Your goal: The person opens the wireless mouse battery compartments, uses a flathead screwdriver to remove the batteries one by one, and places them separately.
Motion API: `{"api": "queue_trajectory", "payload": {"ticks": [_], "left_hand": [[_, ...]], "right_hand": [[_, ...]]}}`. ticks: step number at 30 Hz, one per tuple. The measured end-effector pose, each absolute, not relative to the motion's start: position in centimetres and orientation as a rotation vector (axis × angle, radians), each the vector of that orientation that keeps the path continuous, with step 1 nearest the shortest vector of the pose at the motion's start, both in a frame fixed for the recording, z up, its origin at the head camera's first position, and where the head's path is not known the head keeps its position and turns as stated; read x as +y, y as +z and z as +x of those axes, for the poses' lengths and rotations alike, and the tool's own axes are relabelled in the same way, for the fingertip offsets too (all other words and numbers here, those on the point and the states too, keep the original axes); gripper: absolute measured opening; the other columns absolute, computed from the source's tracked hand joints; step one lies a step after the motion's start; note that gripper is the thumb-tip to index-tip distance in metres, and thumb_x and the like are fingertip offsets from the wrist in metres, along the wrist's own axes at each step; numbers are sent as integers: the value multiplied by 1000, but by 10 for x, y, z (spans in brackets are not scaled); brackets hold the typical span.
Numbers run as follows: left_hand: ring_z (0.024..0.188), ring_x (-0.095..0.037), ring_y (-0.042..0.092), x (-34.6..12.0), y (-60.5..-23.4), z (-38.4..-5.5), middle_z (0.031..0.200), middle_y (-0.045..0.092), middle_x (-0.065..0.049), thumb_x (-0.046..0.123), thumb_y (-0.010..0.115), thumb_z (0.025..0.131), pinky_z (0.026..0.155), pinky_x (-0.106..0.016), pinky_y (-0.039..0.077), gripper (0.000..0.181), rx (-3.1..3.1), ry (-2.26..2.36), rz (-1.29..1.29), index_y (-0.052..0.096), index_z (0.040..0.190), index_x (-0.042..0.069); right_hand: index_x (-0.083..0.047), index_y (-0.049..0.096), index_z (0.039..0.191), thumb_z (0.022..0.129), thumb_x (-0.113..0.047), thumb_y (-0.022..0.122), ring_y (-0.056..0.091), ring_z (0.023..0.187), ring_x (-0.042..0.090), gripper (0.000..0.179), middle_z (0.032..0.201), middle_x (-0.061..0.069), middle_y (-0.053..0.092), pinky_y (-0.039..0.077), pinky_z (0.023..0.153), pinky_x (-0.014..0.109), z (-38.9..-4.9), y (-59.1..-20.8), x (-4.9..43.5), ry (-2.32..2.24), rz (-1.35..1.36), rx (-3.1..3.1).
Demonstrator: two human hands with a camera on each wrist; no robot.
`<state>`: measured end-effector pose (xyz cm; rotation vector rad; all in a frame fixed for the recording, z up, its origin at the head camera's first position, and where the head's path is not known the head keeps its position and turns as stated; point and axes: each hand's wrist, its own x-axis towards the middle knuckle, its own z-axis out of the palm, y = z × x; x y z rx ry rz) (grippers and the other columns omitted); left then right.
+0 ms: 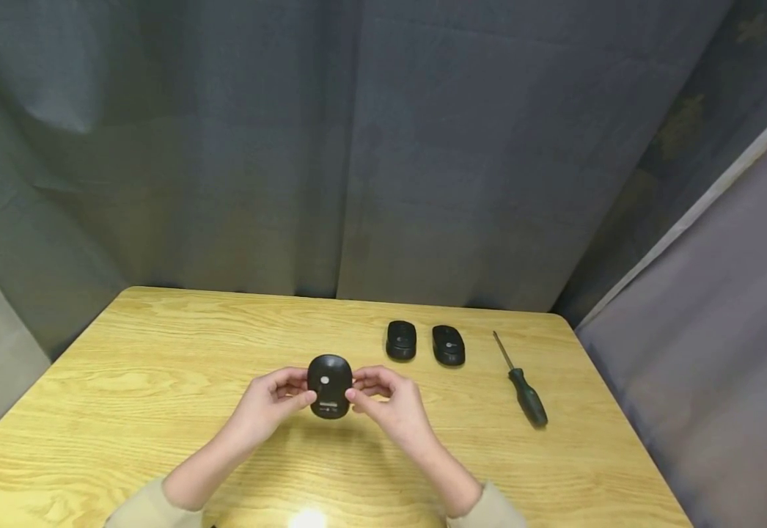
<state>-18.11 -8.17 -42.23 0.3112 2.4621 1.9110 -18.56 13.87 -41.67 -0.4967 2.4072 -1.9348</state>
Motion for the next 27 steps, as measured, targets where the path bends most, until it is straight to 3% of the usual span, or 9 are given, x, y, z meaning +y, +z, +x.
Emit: {"api": "queue_trajectory", "payload": {"ticks": [9, 16, 19, 27], "left_hand": [[84, -18, 63, -81, -421, -180, 94, 64, -10, 13, 71, 84, 72, -22, 55, 40, 2370, 1966, 265, 59, 121, 3], [82, -20, 64, -84, -422, -177, 95, 63, -12, 10, 69, 85, 76, -38, 58, 47, 2275, 1975, 299, 52, 129, 4], [82, -22, 65, -85, -421, -176, 95, 64, -12, 13, 69, 85, 76, -39, 58, 49, 2245, 1986, 304, 50, 130, 6], [78, -21, 67, -84, -419, -174, 92, 66, -13, 15, 69, 86, 75, -36, 58, 41, 2212, 2024, 270, 55, 123, 6]], "right_hand": [[2, 61, 111, 83, -10, 72, 68, 82, 21, 33, 95, 20, 64, 59, 73, 41, -185, -417, 139, -1949, -432, 2364], [1, 57, 119, 85, -9, 69, 67, 80, 35, 37, 95, 22, 65, 59, 69, 43, -186, -420, 140, -1944, -420, 2328], [1, 56, 120, 86, -10, 69, 67, 79, 37, 38, 94, 22, 65, 59, 68, 45, -185, -420, 140, -1946, -417, 2317], [0, 53, 124, 86, -10, 68, 69, 71, 26, 43, 93, 23, 68, 60, 65, 40, -184, -422, 140, -1963, -379, 2267]]}}
